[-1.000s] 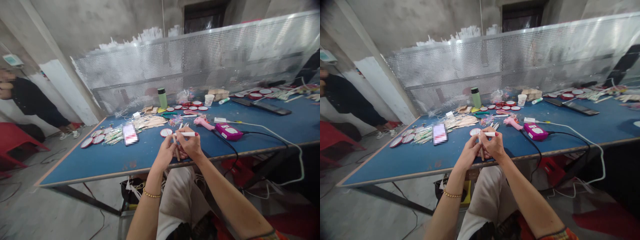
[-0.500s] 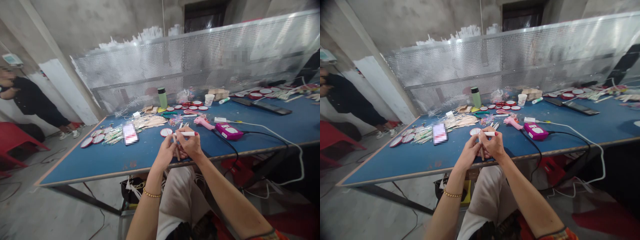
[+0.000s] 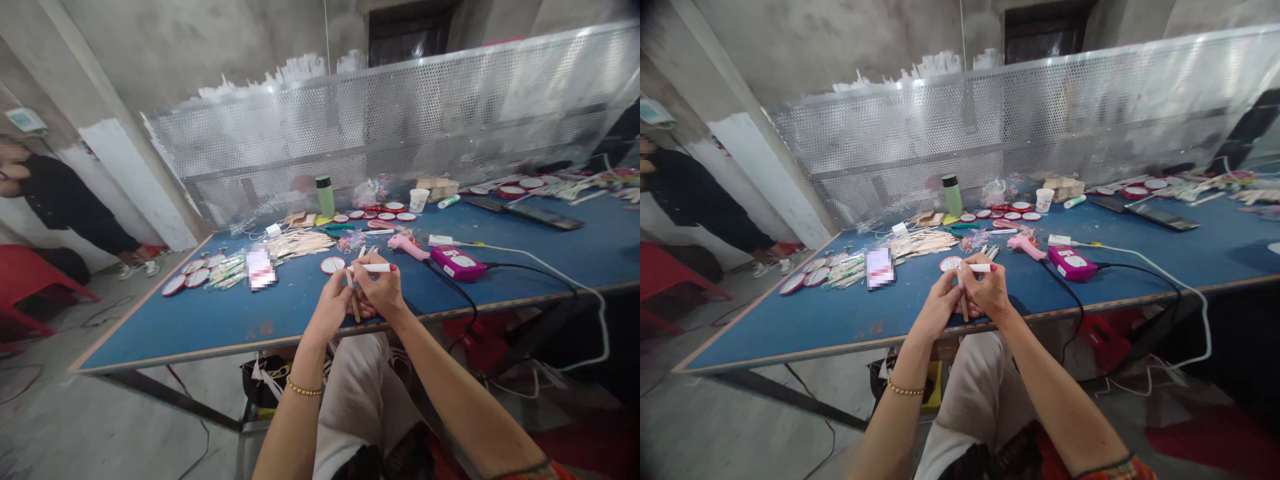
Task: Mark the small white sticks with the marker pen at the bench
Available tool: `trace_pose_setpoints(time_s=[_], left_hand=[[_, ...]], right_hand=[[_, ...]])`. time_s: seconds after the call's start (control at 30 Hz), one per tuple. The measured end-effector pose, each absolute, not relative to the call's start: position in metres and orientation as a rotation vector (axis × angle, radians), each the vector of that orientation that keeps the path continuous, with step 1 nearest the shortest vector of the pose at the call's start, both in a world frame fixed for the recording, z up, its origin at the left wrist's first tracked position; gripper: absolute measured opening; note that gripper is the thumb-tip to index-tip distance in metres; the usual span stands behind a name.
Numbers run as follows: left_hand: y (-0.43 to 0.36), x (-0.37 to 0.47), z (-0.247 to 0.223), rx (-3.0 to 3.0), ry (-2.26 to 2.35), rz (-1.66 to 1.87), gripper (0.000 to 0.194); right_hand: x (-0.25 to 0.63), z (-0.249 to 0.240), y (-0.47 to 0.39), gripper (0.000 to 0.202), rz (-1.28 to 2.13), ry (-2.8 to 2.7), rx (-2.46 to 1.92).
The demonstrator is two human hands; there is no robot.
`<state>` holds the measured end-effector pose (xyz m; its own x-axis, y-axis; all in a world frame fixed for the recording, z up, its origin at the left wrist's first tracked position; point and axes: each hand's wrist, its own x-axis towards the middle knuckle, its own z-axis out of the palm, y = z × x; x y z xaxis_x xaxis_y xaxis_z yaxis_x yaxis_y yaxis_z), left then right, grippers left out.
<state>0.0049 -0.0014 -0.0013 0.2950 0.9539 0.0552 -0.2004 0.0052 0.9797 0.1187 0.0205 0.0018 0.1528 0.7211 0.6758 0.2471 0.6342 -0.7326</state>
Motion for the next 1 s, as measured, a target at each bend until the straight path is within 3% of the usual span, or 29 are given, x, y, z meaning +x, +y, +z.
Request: trace_pose_setpoints(time_s=[1.0], left_hand=[[-0.0012, 0.004, -0.0021, 1.231, 0.83, 1.08, 0.038]], right_hand=[[0.1192, 0.0026, 0.0192, 0.017, 0.419, -1.391, -0.884]])
